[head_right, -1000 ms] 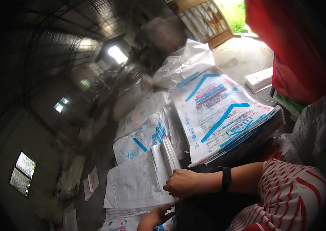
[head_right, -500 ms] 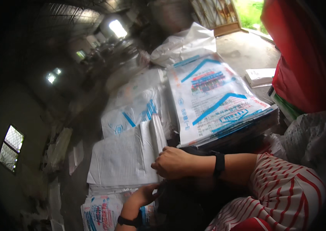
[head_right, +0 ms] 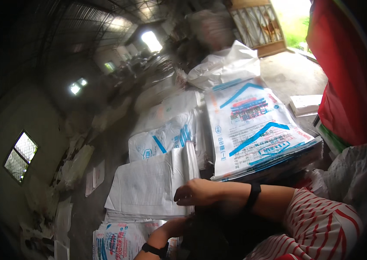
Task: Sorting and stacking large printed plastic bags in a warehouse manufacturing facility.
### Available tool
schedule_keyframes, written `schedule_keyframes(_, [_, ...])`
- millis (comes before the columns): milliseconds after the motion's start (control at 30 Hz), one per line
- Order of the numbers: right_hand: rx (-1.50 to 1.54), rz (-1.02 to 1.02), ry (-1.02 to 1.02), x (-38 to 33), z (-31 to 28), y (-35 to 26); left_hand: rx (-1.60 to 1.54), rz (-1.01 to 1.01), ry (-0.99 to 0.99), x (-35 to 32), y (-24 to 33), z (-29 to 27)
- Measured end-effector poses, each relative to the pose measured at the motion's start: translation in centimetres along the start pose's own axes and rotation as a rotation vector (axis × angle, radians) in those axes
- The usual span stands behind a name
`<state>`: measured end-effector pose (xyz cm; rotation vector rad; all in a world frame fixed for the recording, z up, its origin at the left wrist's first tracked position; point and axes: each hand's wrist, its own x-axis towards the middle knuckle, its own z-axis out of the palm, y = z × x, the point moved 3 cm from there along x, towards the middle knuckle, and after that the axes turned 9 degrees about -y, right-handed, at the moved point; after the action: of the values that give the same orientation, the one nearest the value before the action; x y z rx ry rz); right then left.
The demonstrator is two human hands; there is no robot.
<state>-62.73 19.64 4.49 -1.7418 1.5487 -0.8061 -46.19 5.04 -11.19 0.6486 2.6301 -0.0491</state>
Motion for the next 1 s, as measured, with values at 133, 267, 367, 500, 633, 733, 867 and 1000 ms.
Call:
schedule_keyframes(133, [0.544,0.136,0.116,0.4,-1.3,7.3,-0.576,-0.234,-0.082,-0.4,2.0,-2.5])
schedule_keyframes(267, [-0.122,-0.074,-0.225,-0.6,5.5,18.6,-0.555,-0.277,-0.106,-3.5,2.5,1.6])
schedule_keyframes(367, [0.123,0.192,-0.383,-2.2,9.0,19.0,-0.561,-0.328,-0.116,-4.8,2.5,3.8])
schedule_keyframes(500, [-0.075,-0.004,-0.311,-0.2,11.7,21.7,-0.593,-0.392,-0.128,0.5,2.2,0.2])
schedule_keyframes(633, [-0.163,-0.026,-0.274,-0.4,12.4,22.6,-0.565,-0.433,-0.126,-7.0,4.7,8.7])
schedule_keyframes(733, [-0.124,0.058,-0.278,0.3,13.7,23.7,-0.569,-0.475,-0.111,-6.2,5.5,7.9])
schedule_keyframes(867, [-0.169,0.144,-0.315,-0.9,11.6,20.4,-0.575,-0.498,-0.132,-4.2,5.1,6.2])
schedule_keyframes(1000, [0.136,0.17,0.206,-0.1,12.2,27.0,-0.592,-0.437,-0.285,-3.9,3.6,2.5])
